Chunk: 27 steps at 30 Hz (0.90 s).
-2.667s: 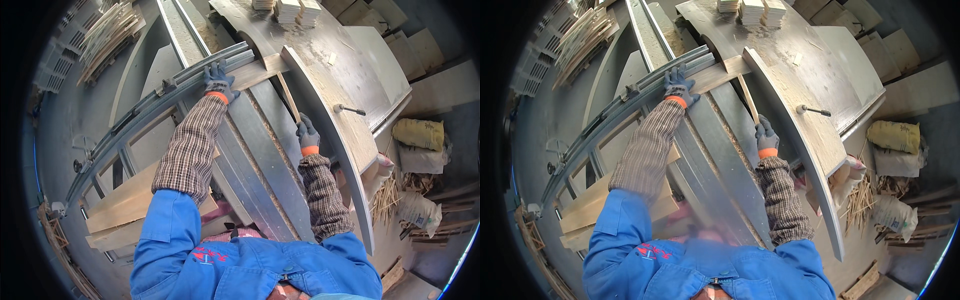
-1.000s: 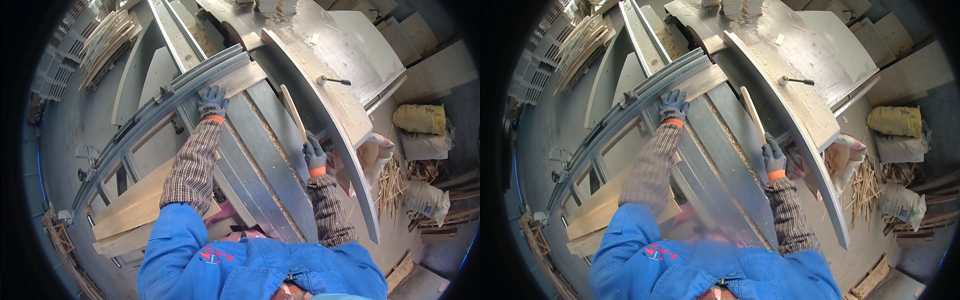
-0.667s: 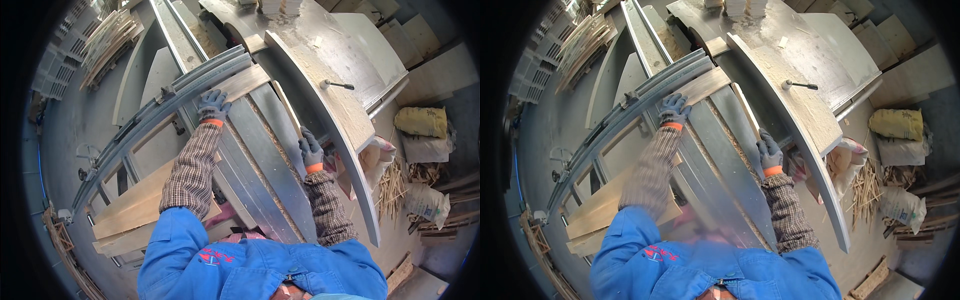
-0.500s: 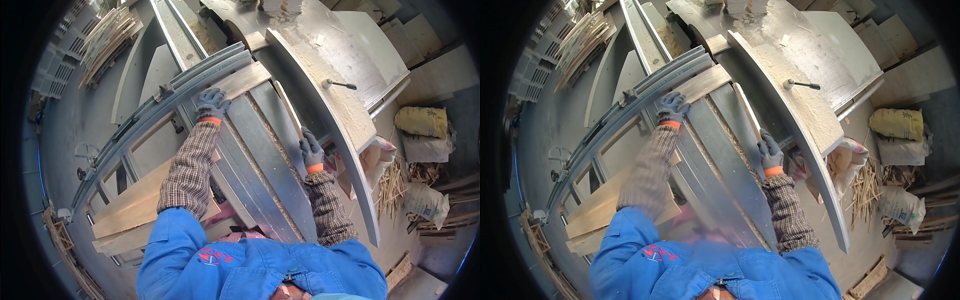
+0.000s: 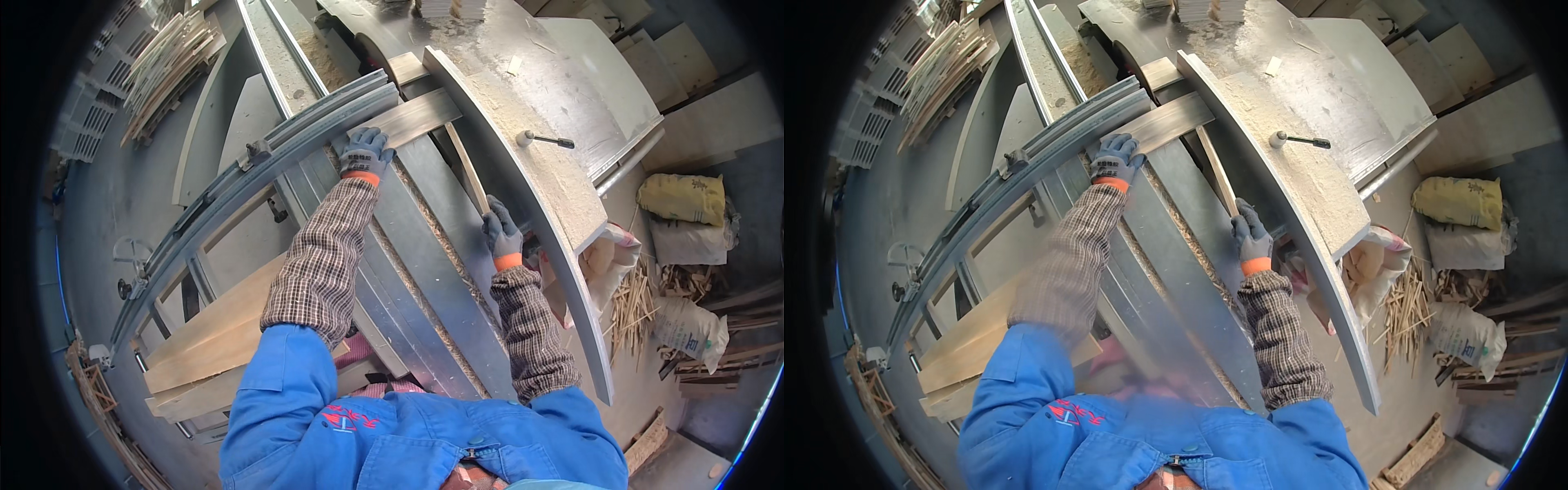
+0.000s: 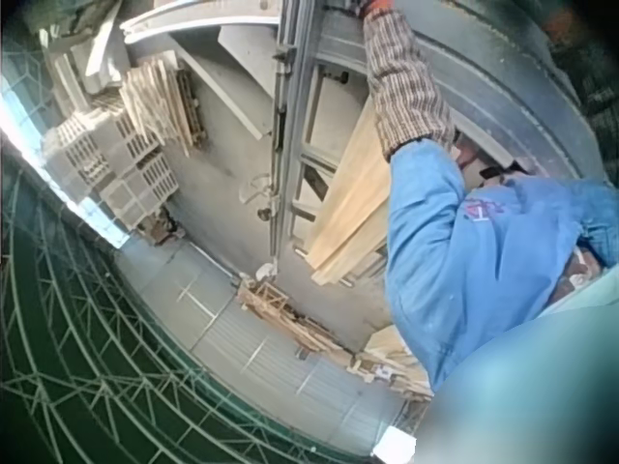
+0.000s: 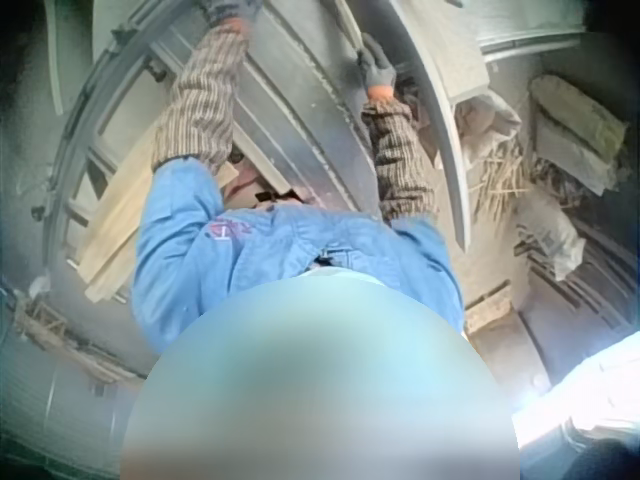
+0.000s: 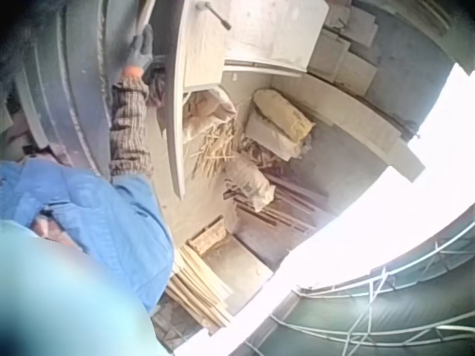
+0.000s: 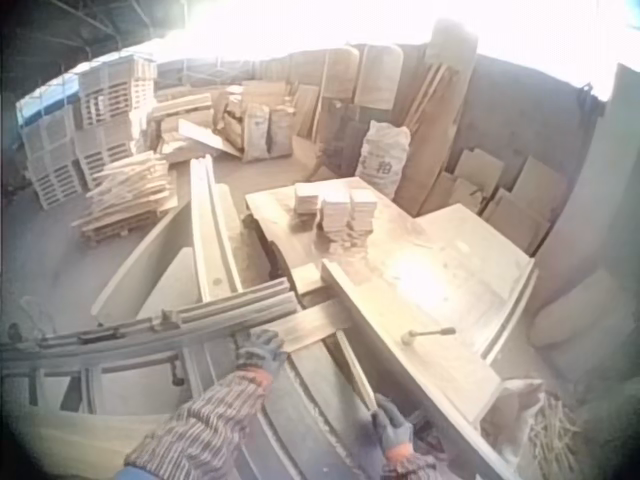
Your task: The person repeatedly picks up wooden planks, aligns them on a table saw, and cuts them into smaller pieces. The cut pieces are stacked on the table surface. The person uses a push stick to guide the wood through the saw blade.
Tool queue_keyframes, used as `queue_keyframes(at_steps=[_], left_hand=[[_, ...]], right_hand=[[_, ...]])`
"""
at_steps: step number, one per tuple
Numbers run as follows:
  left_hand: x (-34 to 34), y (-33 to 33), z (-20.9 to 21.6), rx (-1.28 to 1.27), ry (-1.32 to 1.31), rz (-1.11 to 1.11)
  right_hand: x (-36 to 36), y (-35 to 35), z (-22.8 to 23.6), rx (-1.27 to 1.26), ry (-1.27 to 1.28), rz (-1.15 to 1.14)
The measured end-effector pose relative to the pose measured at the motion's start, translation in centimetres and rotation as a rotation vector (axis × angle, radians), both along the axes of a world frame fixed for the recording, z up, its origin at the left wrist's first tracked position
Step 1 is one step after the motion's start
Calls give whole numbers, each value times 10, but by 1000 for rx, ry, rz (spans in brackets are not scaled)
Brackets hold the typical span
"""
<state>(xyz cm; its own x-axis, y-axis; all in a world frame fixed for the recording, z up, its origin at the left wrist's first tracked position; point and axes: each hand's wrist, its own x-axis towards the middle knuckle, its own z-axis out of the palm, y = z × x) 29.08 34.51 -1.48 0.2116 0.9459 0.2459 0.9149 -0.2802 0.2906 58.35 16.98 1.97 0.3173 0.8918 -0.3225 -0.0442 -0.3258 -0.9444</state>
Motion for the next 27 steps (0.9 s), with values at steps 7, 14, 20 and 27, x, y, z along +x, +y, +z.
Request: queue_keyframes(at_steps=[7,14,20,27], left_hand=[[-5,17,-5,-114,87,38],[-4,16,-12,-139,132,48],[-2,3,-12,-162,160,31],[-2,-5,1,-159,179,53]], right_hand=[[-11,32,-15,-31,6,-18],[-15,30,-25,-14,0,-33],[-14,12,-18,34,-60,-19],[-13,10,-4,27,-19,-11]])
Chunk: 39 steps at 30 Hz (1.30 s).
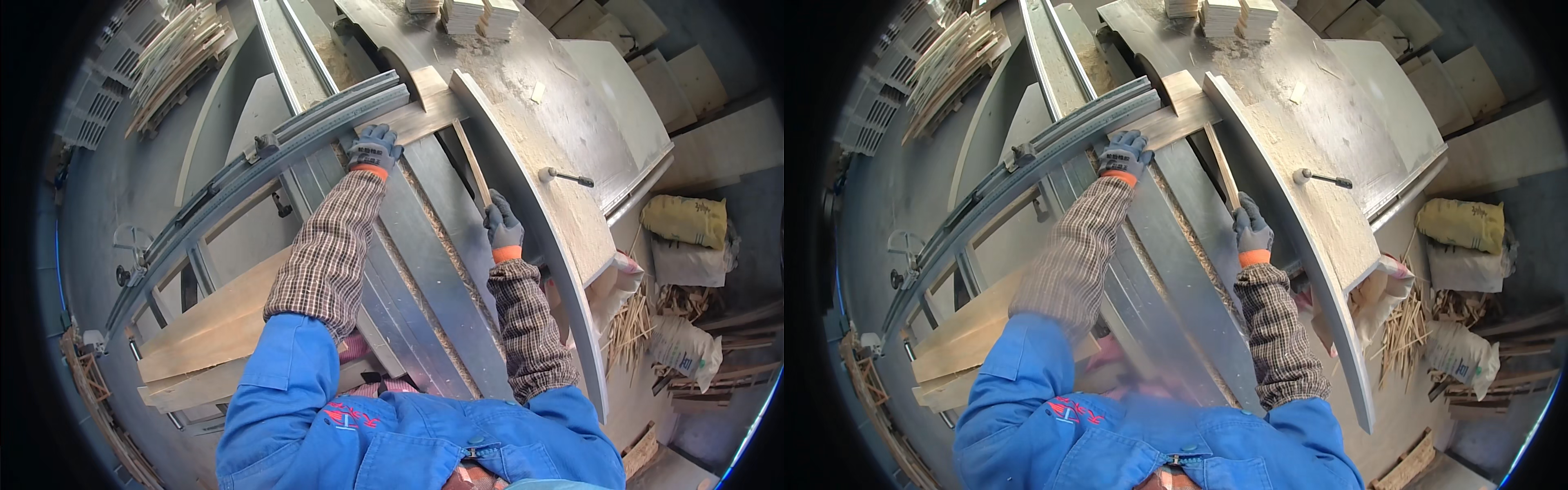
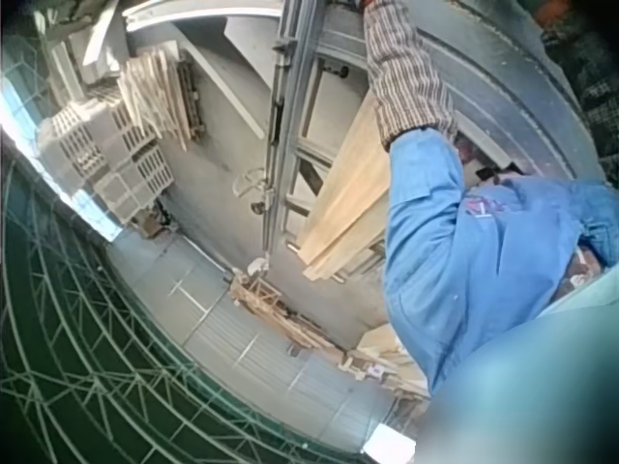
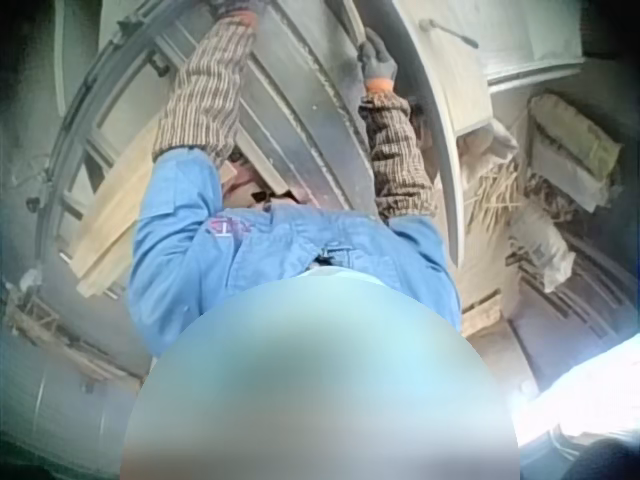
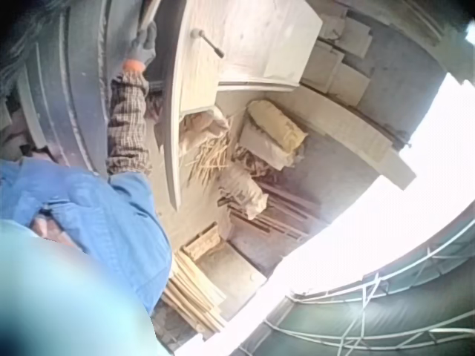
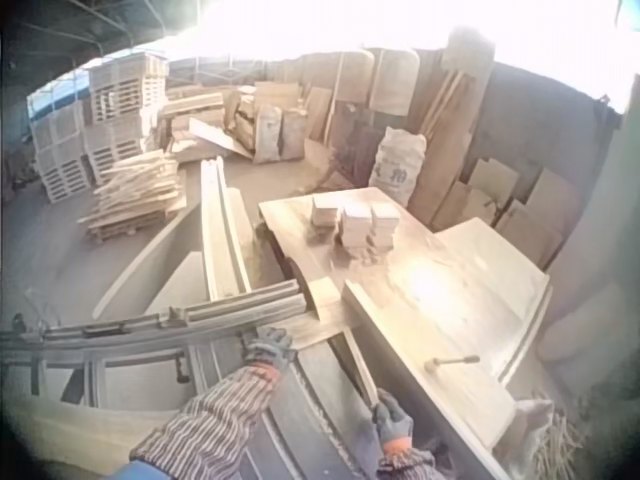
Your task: The person repeatedly picks up wooden planks, aligns them on a table saw, and cuts them into smaller pieces. The cut pieces are stacked on the table surface. The person uses a push stick to guide the wood through the saw blade.
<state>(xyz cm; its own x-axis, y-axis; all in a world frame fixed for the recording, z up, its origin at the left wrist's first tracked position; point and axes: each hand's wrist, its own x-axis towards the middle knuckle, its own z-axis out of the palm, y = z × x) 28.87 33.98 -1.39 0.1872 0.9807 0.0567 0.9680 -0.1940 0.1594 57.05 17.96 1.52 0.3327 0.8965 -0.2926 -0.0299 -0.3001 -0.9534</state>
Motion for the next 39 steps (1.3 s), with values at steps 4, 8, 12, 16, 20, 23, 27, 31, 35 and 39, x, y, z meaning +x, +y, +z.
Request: queue_keyframes(at_steps=[4,8,12,16,20,23,27,31,35,39], left_hand=[[2,3,0,-6,6,6],[0,0,-7,-15,-7,4],[-13,9,-11,15,-12,12],[-25,22,-17,82,-111,-100],[-41,27,-20,226,-147,-223],[-45,20,-22,289,-192,-333],[-25,-17,-35,299,-246,-387],[14,-46,-46,235,-289,-433],[48,-50,-44,149,-282,-310],[65,-32,-34,124,-378,-154]], right_hand=[[2,1,-5,6,-5,5],[2,1,-15,24,-3,15],[-13,18,-18,48,35,33],[-20,31,-9,12,97,25],[-4,3,-1,20,80,21],[10,-34,-6,37,36,3],[26,-70,-20,-22,-37,22],[33,-78,-32,111,-141,58],[32,-83,-30,107,-109,2],[27,-84,-17,81,-136,0]])
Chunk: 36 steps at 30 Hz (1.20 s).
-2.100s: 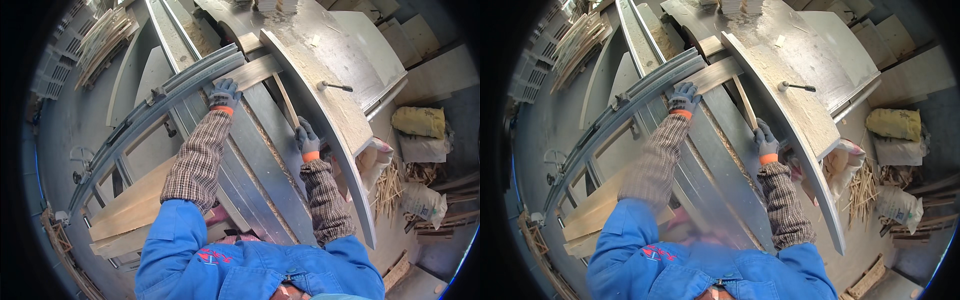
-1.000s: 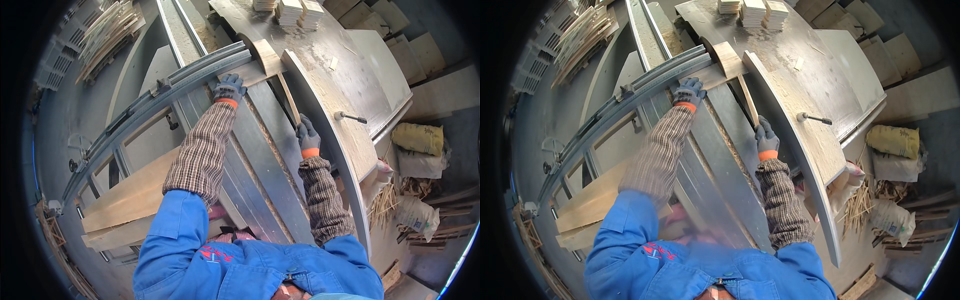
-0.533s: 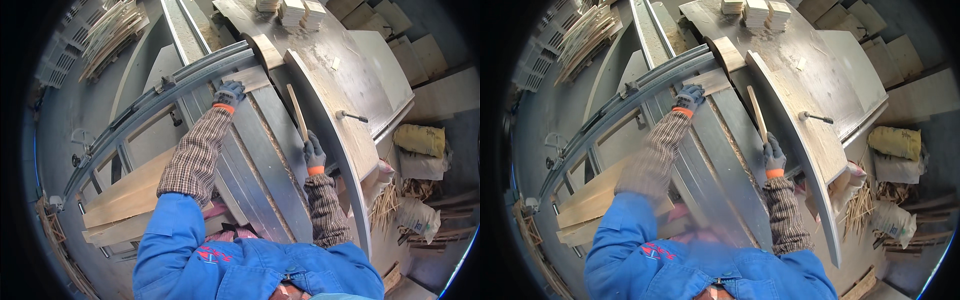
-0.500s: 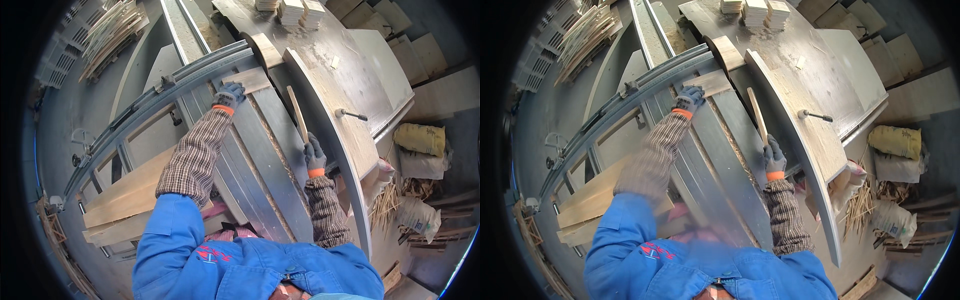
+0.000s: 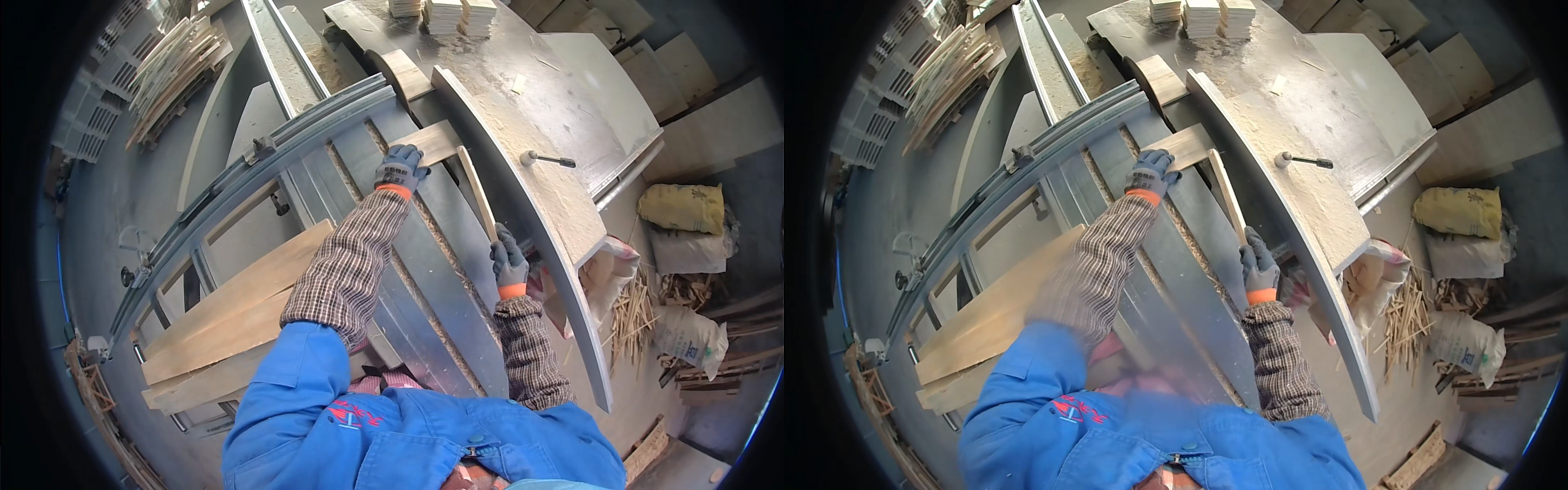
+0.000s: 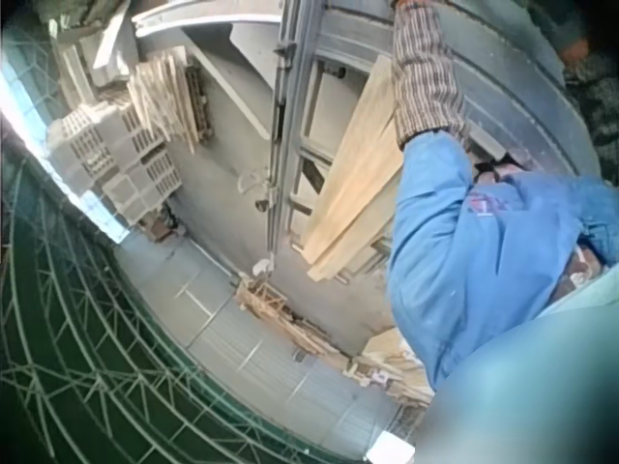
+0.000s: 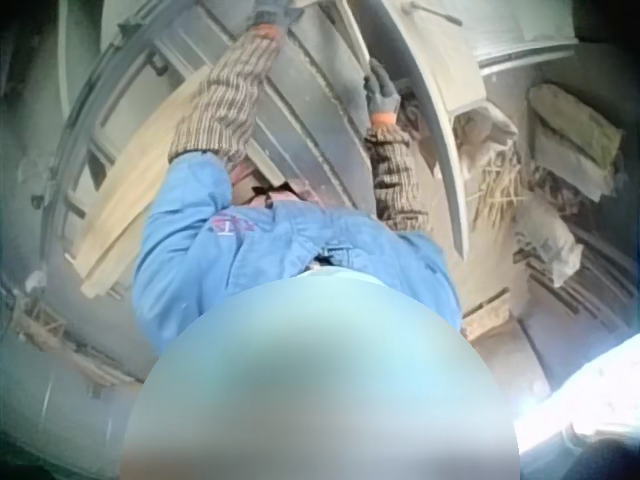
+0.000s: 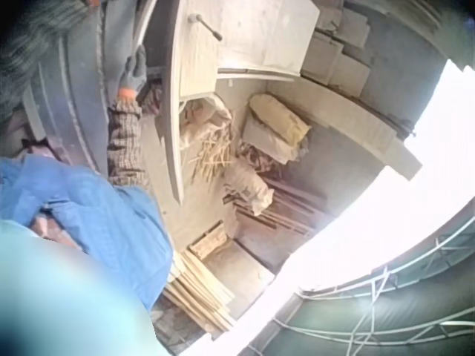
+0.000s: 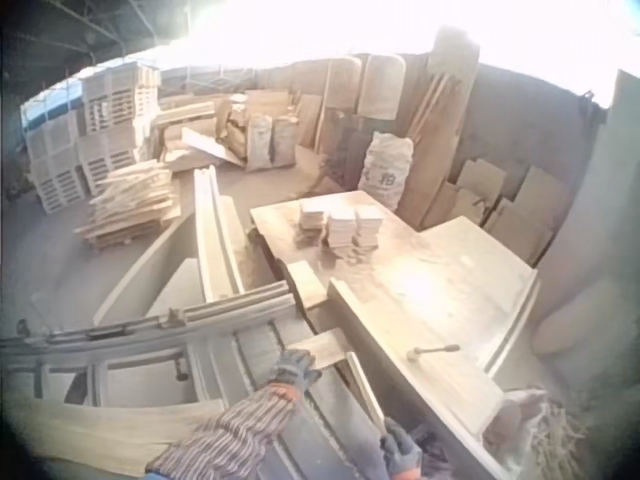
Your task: The person repeatedly picks up wooden planks, aligns them on a table saw, and cuts them into smaller pieces. The cut pieces are stacked on the table surface. The person uses a push stick to guide the wood through the saw blade.
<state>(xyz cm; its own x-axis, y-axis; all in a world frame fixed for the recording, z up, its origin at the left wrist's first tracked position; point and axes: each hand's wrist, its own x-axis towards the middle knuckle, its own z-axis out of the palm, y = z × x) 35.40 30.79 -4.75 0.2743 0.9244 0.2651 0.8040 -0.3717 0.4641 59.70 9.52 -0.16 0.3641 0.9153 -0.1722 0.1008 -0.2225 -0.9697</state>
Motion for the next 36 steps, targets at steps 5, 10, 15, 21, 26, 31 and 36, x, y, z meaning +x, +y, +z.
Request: queue_keyframes(at_steps=[5,10,15,21,26,31,36], left_hand=[[0,36,2,25,-87,21],[-16,43,-15,146,-259,-39],[-18,53,-25,9,-571,122],[-23,79,-25,111,-28,129],[-32,110,-25,79,30,133],[-34,117,-17,8,-7,128],[-25,101,-2,23,11,105]], right_hand=[[-9,20,11,-111,48,23],[-13,37,12,-106,-6,37],[-22,49,3,-27,-25,40],[-28,85,-14,-35,-109,39],[-39,119,-26,15,-75,35],[-43,128,-26,-14,-4,-4],[-39,108,-13,22,-2,-17]])
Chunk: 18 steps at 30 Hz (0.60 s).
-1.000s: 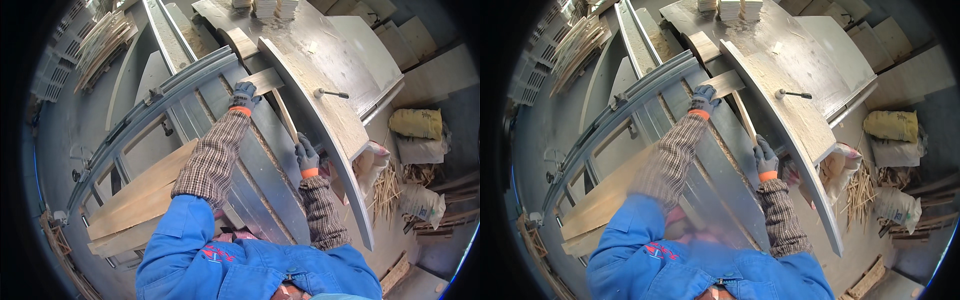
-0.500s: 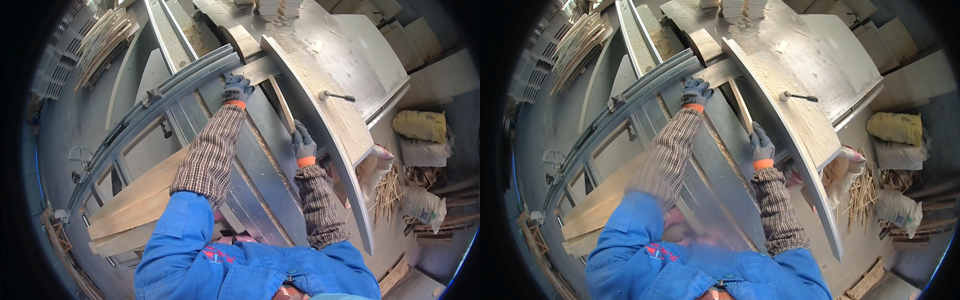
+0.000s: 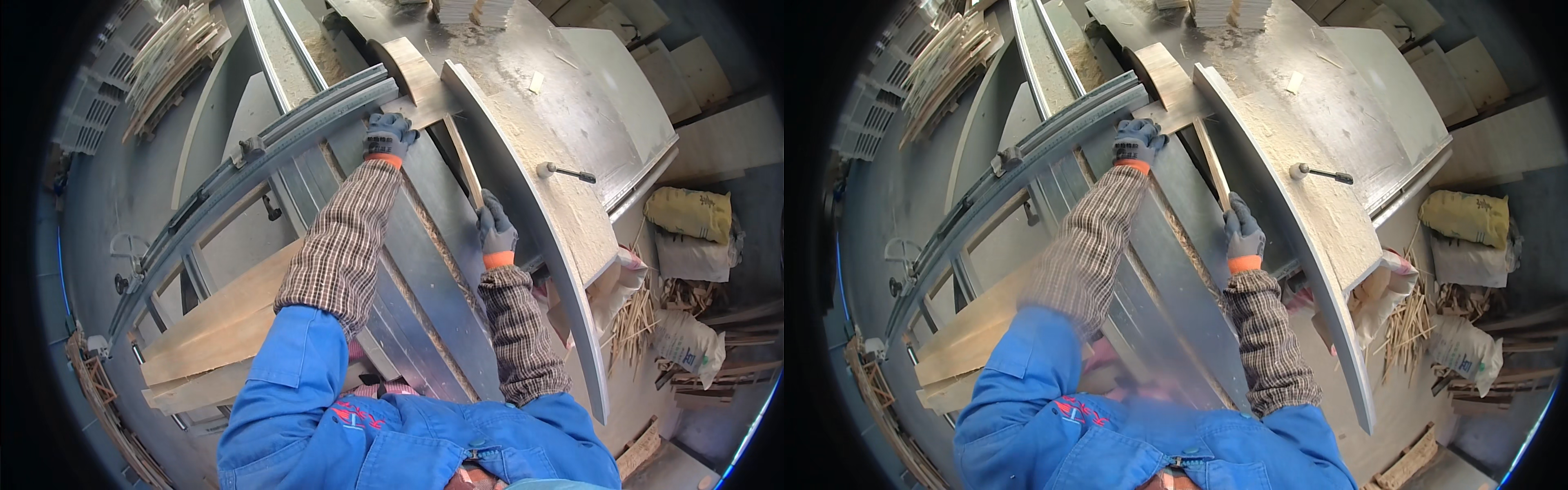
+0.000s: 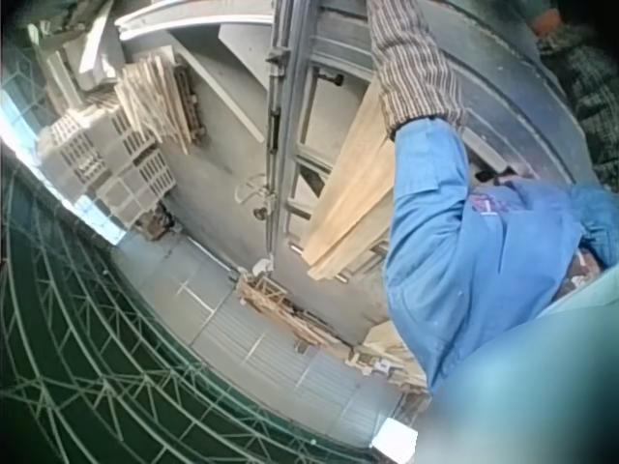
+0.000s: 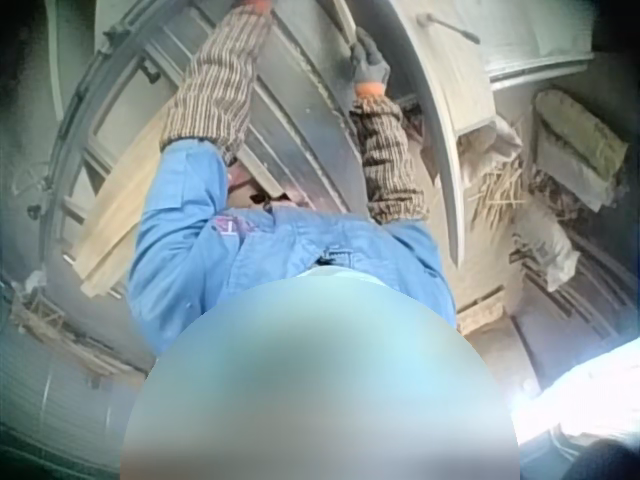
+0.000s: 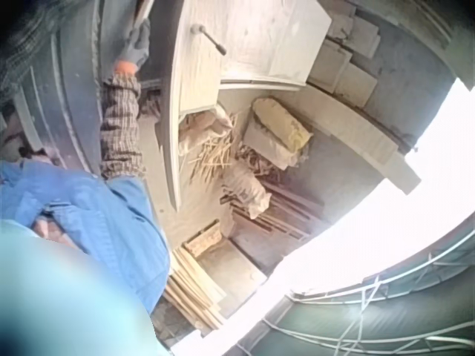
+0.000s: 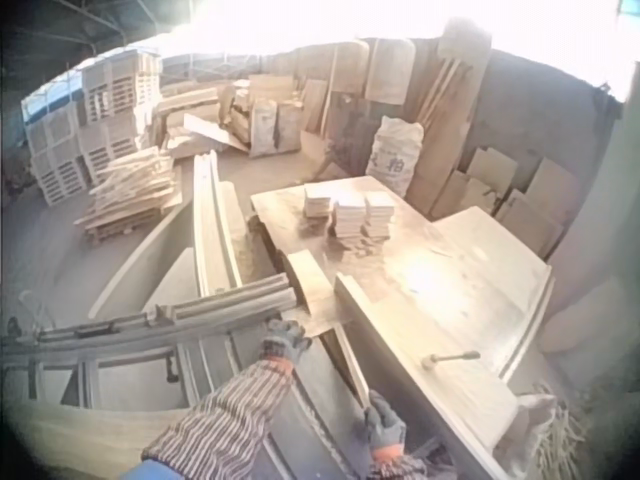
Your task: The person repeatedly picks up wooden planks, aligns them on a table saw, and cuts them into smaller pieces. The cut pieces are stacked on the table surface. The person uses a push stick to guide the wood through the saw blade.
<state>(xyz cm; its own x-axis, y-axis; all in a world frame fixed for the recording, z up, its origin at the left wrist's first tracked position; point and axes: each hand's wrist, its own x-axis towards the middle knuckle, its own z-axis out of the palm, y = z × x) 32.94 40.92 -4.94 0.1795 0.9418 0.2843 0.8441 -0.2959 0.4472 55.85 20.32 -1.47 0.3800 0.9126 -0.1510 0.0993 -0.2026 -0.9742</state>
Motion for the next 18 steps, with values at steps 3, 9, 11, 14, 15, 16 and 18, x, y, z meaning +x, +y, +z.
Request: queue_keyframes(at_steps=[3,9,11,14,15,16,18], left_hand=[[4,-19,6,10,16,-13],[-4,-40,25,46,49,13],[-8,-36,29,23,92,14],[-19,-28,28,-33,158,-15],[-25,-26,25,-48,195,-47],[-34,-24,21,-45,223,-90],[-63,-29,15,8,172,-178]], right_hand=[[2,-19,11,-18,11,-12],[-1,-38,27,-44,-17,36],[-3,-33,30,-86,1,49],[-3,-21,30,-147,21,85],[-1,-20,29,-69,-20,83],[2,-20,27,-15,-28,84],[13,-32,24,36,-94,100]])
